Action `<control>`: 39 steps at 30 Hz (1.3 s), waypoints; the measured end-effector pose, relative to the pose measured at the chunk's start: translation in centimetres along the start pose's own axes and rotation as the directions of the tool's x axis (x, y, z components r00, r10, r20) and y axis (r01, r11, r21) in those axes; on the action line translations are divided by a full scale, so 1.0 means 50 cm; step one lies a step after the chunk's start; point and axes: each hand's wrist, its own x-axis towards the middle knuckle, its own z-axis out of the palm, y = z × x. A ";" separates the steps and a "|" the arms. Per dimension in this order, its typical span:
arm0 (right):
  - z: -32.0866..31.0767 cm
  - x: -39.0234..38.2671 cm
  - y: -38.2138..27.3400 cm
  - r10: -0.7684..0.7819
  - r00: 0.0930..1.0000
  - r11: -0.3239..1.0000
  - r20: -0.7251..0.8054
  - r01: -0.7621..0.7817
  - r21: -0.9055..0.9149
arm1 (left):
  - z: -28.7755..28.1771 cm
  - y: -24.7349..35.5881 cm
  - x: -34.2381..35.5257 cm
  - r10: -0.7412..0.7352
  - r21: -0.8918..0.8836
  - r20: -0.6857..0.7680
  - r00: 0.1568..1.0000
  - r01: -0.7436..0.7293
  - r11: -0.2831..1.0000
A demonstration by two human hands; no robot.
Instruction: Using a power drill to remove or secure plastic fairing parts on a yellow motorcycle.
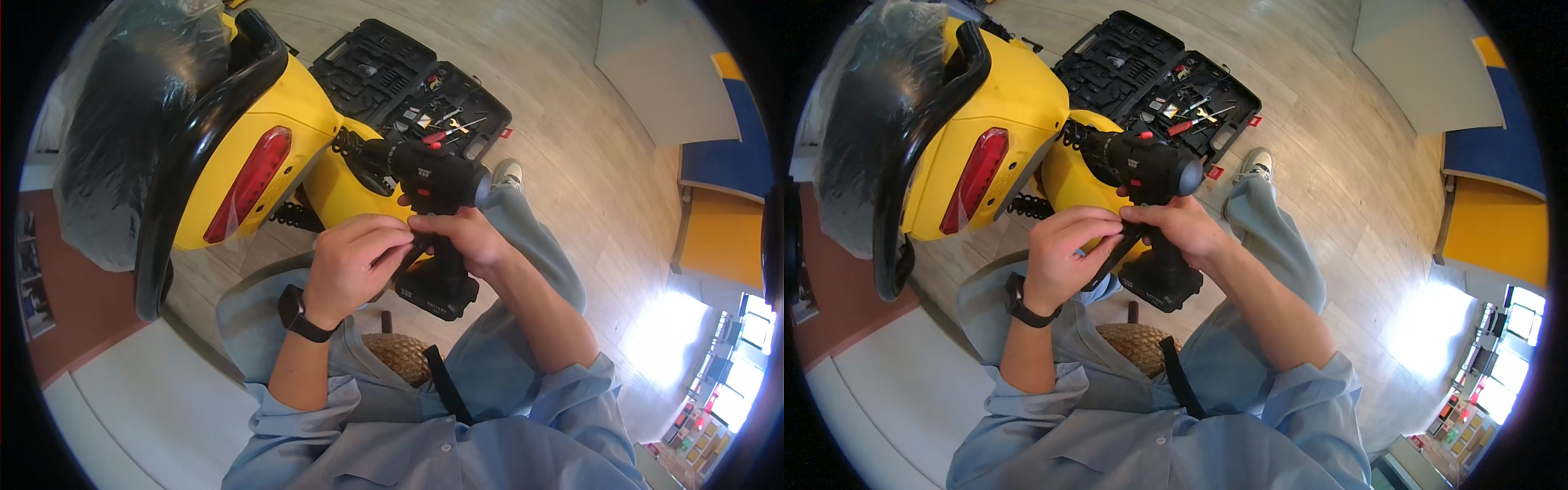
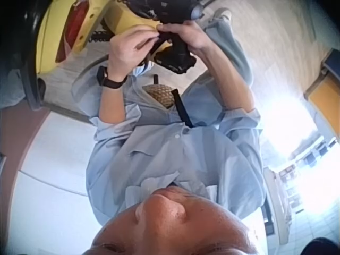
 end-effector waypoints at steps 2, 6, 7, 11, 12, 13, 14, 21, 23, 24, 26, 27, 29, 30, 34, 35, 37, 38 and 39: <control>0.001 -0.001 -0.004 0.006 1.000 1.000 0.009 -0.006 0.003 | 0.000 0.004 0.002 -0.002 0.003 -0.023 1.000 0.002 1.000; 0.000 -0.001 0.001 -0.018 1.000 0.999 -0.002 0.018 0.027 | 0.005 0.004 0.001 -0.021 -0.002 -0.053 0.998 0.021 1.000; 0.002 -0.001 -0.001 -0.019 1.000 0.999 0.000 0.019 0.029 | 0.004 0.004 0.001 -0.021 0.000 -0.053 0.998 0.021 1.000; 0.003 0.000 -0.002 -0.015 1.000 1.000 0.010 0.015 0.025 | 0.005 0.004 0.003 -0.020 -0.005 -0.065 0.998 0.020 1.000; 0.003 0.001 0.000 -0.018 1.000 0.999 0.011 0.017 0.030 | 0.004 0.004 0.004 -0.008 -0.003 -0.076 0.997 0.008 1.000; 0.003 0.001 0.000 -0.017 1.000 0.999 0.012 0.017 0.030 | 0.004 0.002 0.004 -0.009 -0.002 -0.076 0.997 0.009 1.000; 0.004 0.002 0.000 -0.009 1.000 1.000 0.016 0.008 0.025 | 0.004 0.000 0.004 -0.018 -0.023 -0.056 0.998 0.017 1.000; -0.002 0.005 0.007 -0.012 1.000 0.999 -0.010 0.012 0.032 | 0.003 0.009 0.001 -0.273 -0.243 0.079 0.959 0.284 0.927; -0.002 0.002 -0.002 0.021 1.000 0.999 -0.006 -0.020 0.037 | 0.007 0.003 0.000 -0.288 -0.251 0.066 0.955 0.295 0.922; 0.002 -0.001 -0.008 0.020 1.000 0.999 -0.017 -0.019 0.043 | 0.008 0.001 -0.001 -0.325 -0.283 0.077 0.943 0.333 0.900; 0.003 -0.003 -0.016 0.036 0.999 0.999 -0.028 -0.036 0.033 | 0.020 -0.013 -0.008 -0.364 -0.315 0.054 0.930 0.361 0.877; 0.008 -0.003 -0.015 0.038 0.999 0.999 -0.022 -0.037 0.033 | 0.025 -0.016 -0.011 -0.367 -0.311 0.051 0.929 0.364 0.878; 0.013 -0.006 -0.011 -0.046 0.995 0.999 -0.090 0.044 -0.024 | 0.033 -0.018 -0.013 -0.548 -0.450 0.126 0.827 0.540 0.711; 0.014 -0.005 -0.009 -0.045 0.995 0.999 -0.088 0.043 -0.023 | 0.032 -0.017 -0.013 -0.550 -0.448 0.125 0.826 0.542 0.711; 0.012 -0.008 0.000 -0.073 0.994 0.994 -0.083 0.066 -0.092 | 0.035 -0.014 -0.018 -0.637 -0.461 0.192 0.747 0.641 0.613; 0.013 -0.010 0.001 -0.109 0.992 0.989 -0.066 0.102 -0.103 | 0.034 -0.012 -0.020 -0.657 -0.493 0.218 0.721 0.663 0.564; 0.007 -0.009 0.005 -0.069 0.993 0.996 -0.096 0.063 -0.071 | 0.036 -0.009 -0.016 -0.672 -0.491 0.250 0.697 0.690 0.532; 0.006 -0.006 0.008 -0.035 0.992 0.999 -0.124 0.030 -0.042 | 0.038 -0.009 -0.014 -0.681 -0.491 0.278 0.677 0.710 0.505; 0.006 -0.006 0.007 -0.023 0.992 0.999 -0.122 0.018 -0.039 | 0.041 -0.011 -0.012 -0.689 -0.490 0.280 0.668 0.717 0.496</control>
